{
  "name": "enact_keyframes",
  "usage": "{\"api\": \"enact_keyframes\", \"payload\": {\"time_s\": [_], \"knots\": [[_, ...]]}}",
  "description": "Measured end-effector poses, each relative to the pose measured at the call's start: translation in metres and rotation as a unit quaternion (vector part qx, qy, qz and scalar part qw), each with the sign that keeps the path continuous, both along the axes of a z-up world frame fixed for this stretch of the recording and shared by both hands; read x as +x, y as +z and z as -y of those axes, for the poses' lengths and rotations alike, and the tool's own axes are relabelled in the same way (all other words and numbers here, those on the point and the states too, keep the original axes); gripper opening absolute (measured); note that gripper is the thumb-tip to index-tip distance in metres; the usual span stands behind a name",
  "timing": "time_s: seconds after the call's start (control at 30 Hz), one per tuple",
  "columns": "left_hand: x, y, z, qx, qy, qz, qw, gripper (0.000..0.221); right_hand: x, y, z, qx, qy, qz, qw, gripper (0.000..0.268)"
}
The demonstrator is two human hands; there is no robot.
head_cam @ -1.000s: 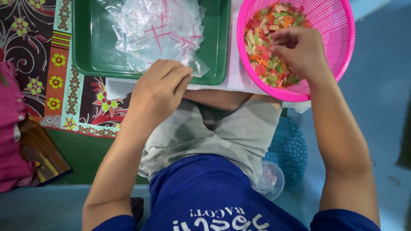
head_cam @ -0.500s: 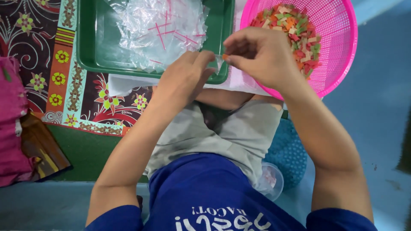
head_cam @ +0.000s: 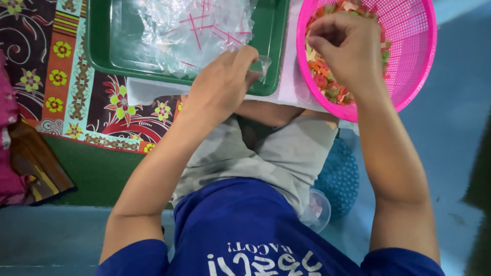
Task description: Manually portioning and packing colorful snack items into small plastic bags from a large basket.
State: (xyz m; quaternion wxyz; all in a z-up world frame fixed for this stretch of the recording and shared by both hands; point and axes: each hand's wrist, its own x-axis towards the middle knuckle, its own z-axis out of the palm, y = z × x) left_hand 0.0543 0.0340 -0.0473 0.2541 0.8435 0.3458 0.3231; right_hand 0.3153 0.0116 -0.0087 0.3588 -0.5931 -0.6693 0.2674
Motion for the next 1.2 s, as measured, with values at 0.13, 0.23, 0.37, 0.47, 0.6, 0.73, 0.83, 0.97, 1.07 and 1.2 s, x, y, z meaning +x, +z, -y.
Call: {"api": "enact_keyframes", "payload": {"time_s": [0.13, 0.23, 0.37, 0.47, 0.6, 0.73, 0.83, 0.97, 1.07, 1.2], "knots": [[0.000, -0.002, -0.002, -0.006, 0.003, 0.000, 1.000, 0.029, 0.021, -0.022, 0.002, -0.108, -0.047, 0.214, 0.970, 0.030], [-0.001, -0.003, -0.003, -0.014, 0.001, 0.002, 1.000, 0.028, 0.024, -0.023, 0.005, -0.149, -0.038, 0.263, 0.952, 0.023], [-0.003, -0.002, -0.002, -0.018, -0.004, 0.008, 1.000, 0.029, 0.031, -0.025, 0.009, -0.119, -0.050, 0.252, 0.959, 0.023], [-0.004, -0.001, 0.000, -0.013, 0.005, -0.003, 1.000, 0.029, 0.029, -0.013, 0.013, -0.047, -0.052, 0.216, 0.974, 0.024], [-0.004, -0.004, 0.000, 0.009, 0.008, 0.007, 1.000, 0.034, -0.001, 0.015, 0.027, 0.012, -0.049, 0.073, 0.996, 0.017], [0.006, -0.002, 0.001, -0.015, 0.003, -0.023, 1.000, 0.031, -0.046, 0.031, 0.029, 0.046, 0.023, -0.011, 0.999, 0.019], [0.006, 0.003, 0.004, -0.011, -0.004, -0.021, 1.000, 0.032, -0.067, 0.028, 0.026, 0.054, 0.042, 0.010, 0.998, 0.020], [-0.005, 0.006, 0.004, 0.005, -0.014, 0.009, 1.000, 0.030, -0.075, 0.023, 0.030, 0.057, 0.023, 0.025, 0.998, 0.023], [-0.010, 0.001, 0.002, 0.140, 0.000, -0.053, 0.989, 0.011, -0.069, -0.008, 0.042, 0.022, -0.018, -0.005, 1.000, 0.062], [-0.007, 0.008, 0.007, 0.120, -0.049, 0.016, 0.991, 0.012, -0.074, -0.031, 0.056, 0.009, -0.059, -0.041, 0.997, 0.056]]}}
